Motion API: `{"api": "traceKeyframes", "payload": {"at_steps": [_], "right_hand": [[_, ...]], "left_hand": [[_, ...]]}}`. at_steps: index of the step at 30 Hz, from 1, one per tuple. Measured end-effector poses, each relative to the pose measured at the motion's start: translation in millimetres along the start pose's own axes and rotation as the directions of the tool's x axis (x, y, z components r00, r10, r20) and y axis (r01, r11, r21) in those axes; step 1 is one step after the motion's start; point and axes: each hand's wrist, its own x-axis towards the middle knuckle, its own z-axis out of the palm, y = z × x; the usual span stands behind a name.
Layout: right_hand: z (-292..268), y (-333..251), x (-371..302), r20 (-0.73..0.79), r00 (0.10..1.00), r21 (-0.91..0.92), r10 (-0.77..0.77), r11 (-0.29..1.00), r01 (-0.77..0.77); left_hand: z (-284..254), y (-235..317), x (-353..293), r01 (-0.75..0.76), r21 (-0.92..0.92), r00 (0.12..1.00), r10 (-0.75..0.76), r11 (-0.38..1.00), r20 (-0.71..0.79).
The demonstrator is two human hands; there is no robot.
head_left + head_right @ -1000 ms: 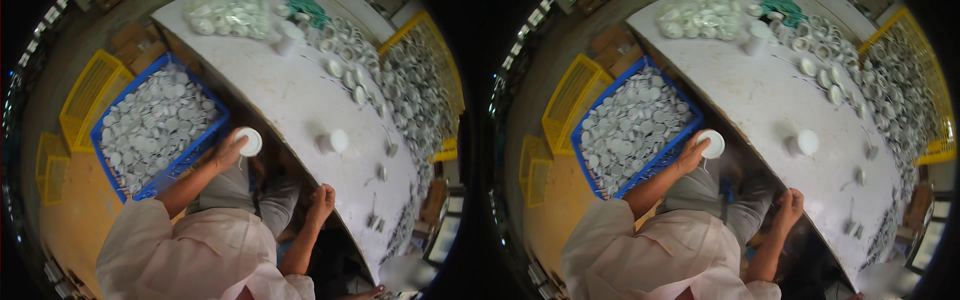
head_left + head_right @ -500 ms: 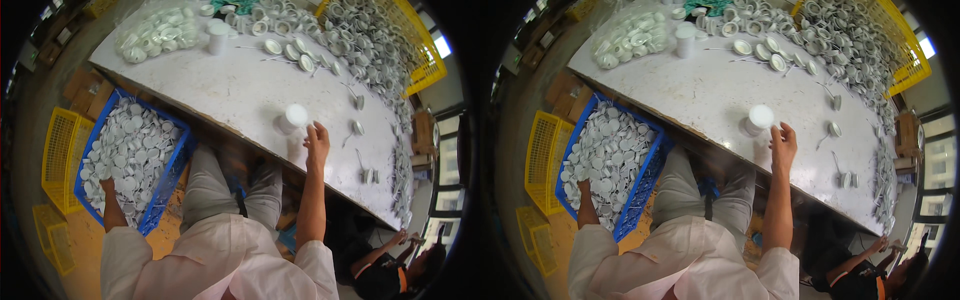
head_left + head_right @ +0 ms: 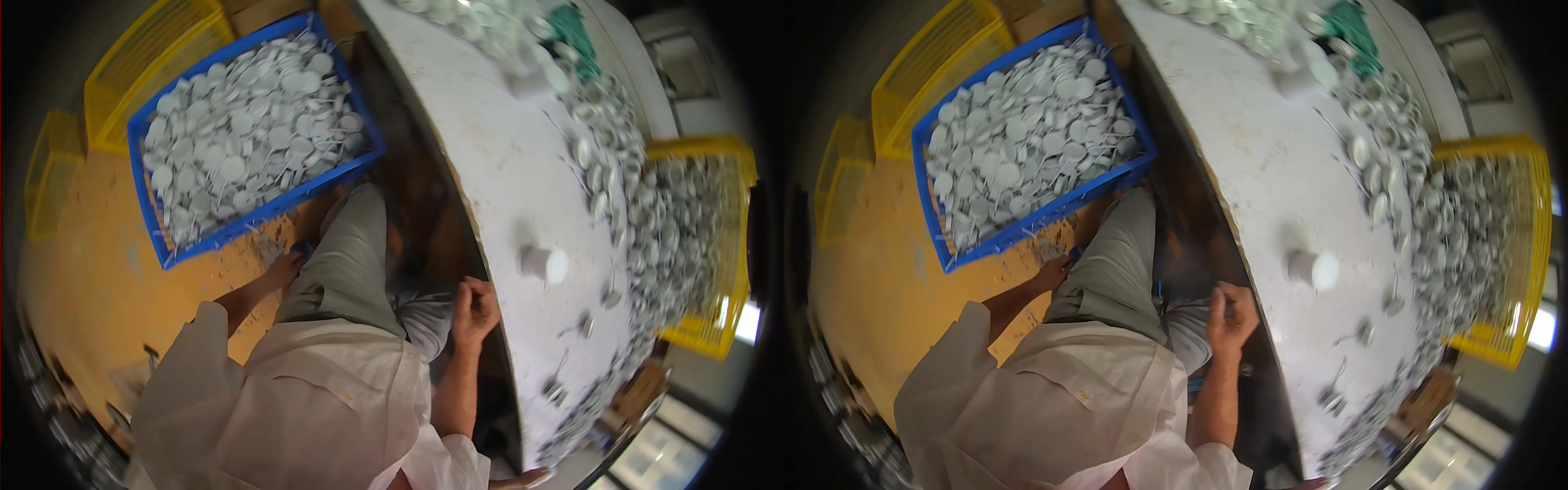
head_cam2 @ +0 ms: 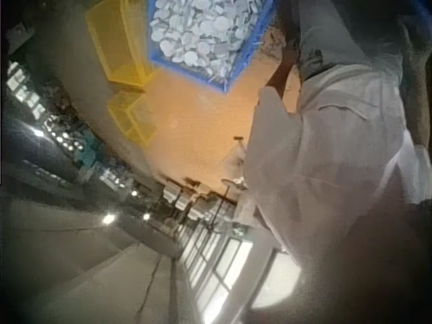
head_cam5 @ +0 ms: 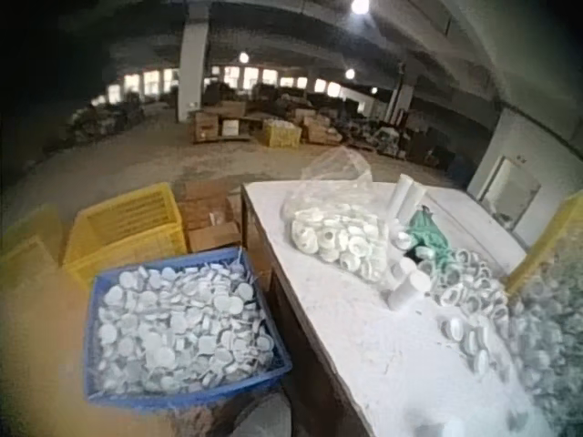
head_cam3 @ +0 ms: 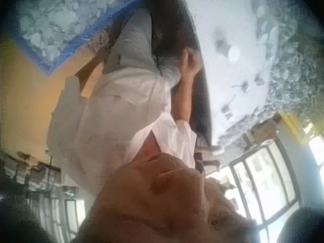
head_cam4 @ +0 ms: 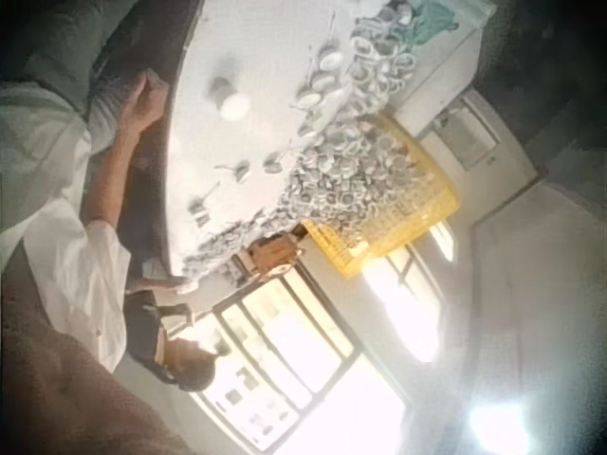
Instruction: The person assembles light fixtures by taking housings from a crate, picking circular diffuser covers from a stack on the table, pressing each cover into a housing by hand, and placing the assembled lights on the table.
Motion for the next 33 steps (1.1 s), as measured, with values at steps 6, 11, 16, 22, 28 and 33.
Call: {"api": "traceKeyframes", "payload": {"at_steps": [6, 11, 16, 22, 28, 33], "right_hand": [[80, 37, 6, 0.408, 0.864, 0.008, 0.296, 0.945, -0.328], [146, 75, 35, 0.551, 0.69, -0.399, 0.47, 0.874, -0.277], [178, 129, 68, 0.725, 0.539, -0.539, 0.428, 0.84, 0.058], [214, 157, 102, 0.6, 0.47, -0.645, 0.647, 0.739, -0.195], [242, 278, 107, 0.513, 0.343, -0.486, 0.787, 0.596, -0.64], [286, 347, 97, 0.442, 0.37, -0.522, 0.817, 0.57, -0.635]], "left_hand": [[14, -10, -73, 0.218, -0.195, 0.965, -0.241, 0.956, -0.099], [80, -25, -90, 0.264, -0.468, 0.768, -0.477, 0.844, -0.427], [67, 11, -90, 0.401, -0.402, 0.707, -0.557, 0.823, -0.436], [69, 11, -101, 0.393, -0.332, 0.65, -0.514, 0.858, -0.56], [72, 13, -86, 0.373, -0.2, 0.7, -0.416, 0.906, -0.58], [79, 9, -89, 0.244, -0.194, 0.71, -0.311, 0.95, -0.632]]}}
